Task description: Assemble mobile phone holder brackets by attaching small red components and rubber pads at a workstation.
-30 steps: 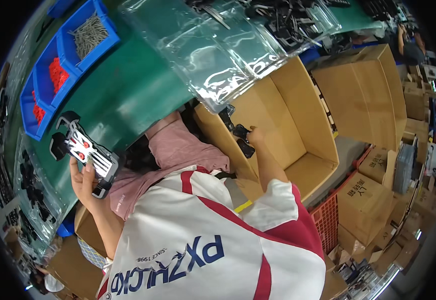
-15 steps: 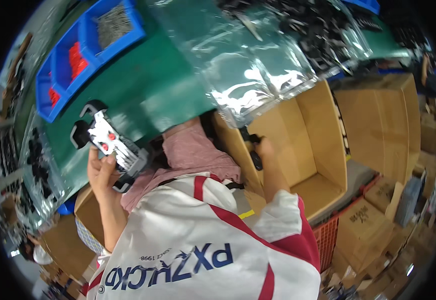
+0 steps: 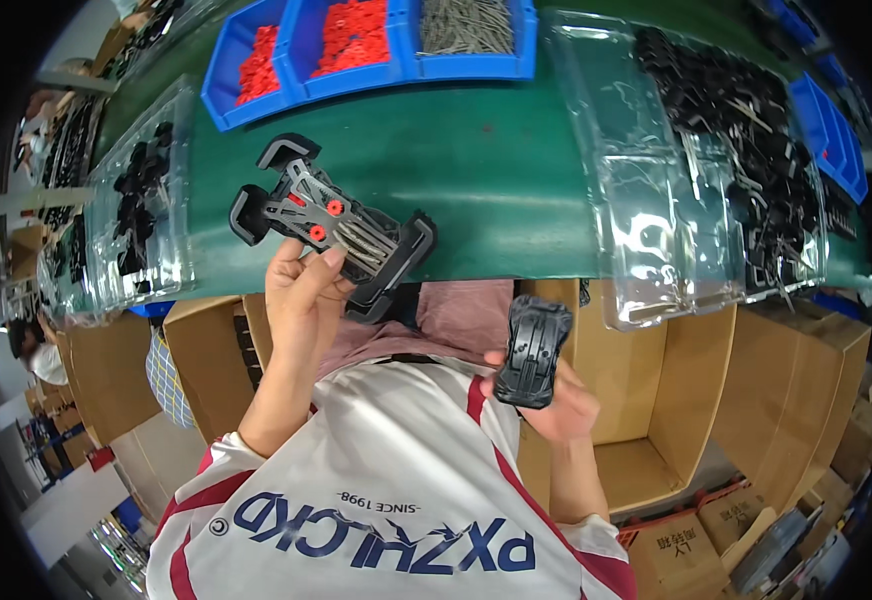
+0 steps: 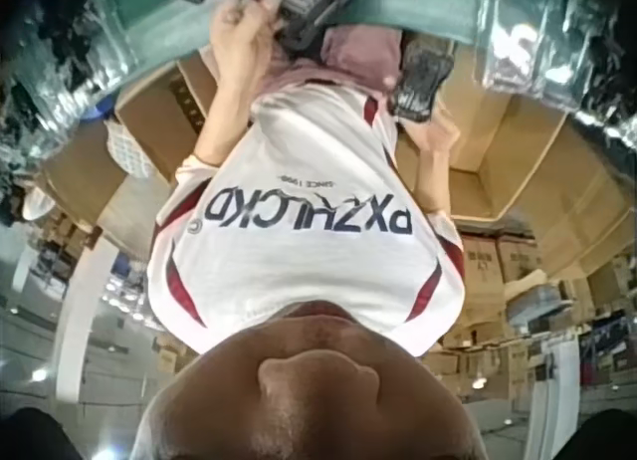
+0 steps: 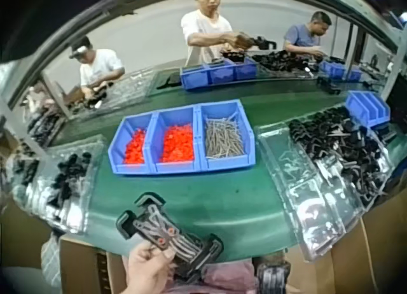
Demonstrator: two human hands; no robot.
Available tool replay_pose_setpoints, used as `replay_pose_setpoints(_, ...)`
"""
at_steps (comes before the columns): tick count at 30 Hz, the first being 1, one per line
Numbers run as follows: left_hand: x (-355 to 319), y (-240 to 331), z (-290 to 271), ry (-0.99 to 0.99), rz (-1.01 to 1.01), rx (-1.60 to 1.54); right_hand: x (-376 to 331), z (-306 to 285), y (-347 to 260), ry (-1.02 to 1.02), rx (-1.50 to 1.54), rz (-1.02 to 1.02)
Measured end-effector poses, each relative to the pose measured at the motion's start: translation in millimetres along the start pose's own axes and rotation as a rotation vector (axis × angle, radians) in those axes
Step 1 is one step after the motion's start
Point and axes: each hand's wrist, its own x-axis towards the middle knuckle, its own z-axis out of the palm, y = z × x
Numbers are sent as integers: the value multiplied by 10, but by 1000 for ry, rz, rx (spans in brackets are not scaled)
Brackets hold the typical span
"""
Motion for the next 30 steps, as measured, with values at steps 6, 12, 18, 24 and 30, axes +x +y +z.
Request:
replay_pose_setpoints(6,-79,74,-169,50,169,-78,1021,1007,57,-145,-397,-495)
replay_pose_setpoints(12,-236,229,-180,199,367,361,1528,1250,370,-201,-1138,-903)
replay_pose_setpoints(18,-256,340,-245,246,556,463,1726,1353,606,-243,-1288,-942)
replay_pose_setpoints(24,-282,289,-475,164,857,1091,1781,1473,674,-288,-1460,-891)
replay_pose_setpoints(30,-332,422,-432,84,703,844,1782,1586,719,-274,-1611,-922)
